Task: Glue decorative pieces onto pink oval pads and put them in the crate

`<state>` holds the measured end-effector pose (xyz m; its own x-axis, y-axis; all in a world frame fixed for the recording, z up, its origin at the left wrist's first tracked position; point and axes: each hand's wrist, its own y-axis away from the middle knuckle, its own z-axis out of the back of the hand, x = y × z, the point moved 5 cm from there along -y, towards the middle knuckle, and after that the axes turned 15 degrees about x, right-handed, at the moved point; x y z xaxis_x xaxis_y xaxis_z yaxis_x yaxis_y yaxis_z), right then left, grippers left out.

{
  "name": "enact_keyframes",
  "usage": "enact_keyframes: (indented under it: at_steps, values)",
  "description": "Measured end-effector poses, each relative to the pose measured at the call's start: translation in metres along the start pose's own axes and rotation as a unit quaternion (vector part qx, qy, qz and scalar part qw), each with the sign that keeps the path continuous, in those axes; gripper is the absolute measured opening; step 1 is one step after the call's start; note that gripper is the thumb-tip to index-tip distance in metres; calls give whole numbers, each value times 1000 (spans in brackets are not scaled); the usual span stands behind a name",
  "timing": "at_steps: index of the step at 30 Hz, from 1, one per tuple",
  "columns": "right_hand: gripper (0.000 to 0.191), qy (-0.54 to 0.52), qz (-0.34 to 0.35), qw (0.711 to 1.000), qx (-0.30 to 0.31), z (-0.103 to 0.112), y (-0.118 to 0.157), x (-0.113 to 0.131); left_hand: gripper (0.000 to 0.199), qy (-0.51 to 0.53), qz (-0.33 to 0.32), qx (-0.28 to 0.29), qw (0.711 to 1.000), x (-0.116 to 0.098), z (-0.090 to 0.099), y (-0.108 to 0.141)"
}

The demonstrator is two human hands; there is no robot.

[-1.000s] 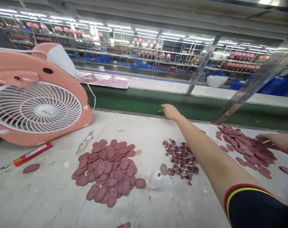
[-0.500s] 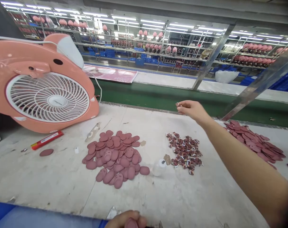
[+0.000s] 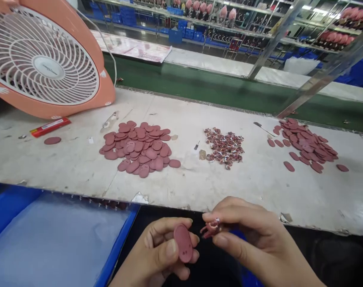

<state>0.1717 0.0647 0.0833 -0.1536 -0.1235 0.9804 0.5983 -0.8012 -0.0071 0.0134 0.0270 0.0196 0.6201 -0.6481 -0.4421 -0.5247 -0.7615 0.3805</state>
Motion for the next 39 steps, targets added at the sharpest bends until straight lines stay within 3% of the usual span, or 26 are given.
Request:
enact_keyframes:
  at_steps: [15, 39]
  values:
    - [23, 106, 21, 992, 65, -9, 1, 7, 32, -22, 17, 18, 999, 8, 0, -1]
    - [30, 172, 32, 976, 127, -12, -5, 8, 36, -50, 3, -42, 998, 7, 2, -3]
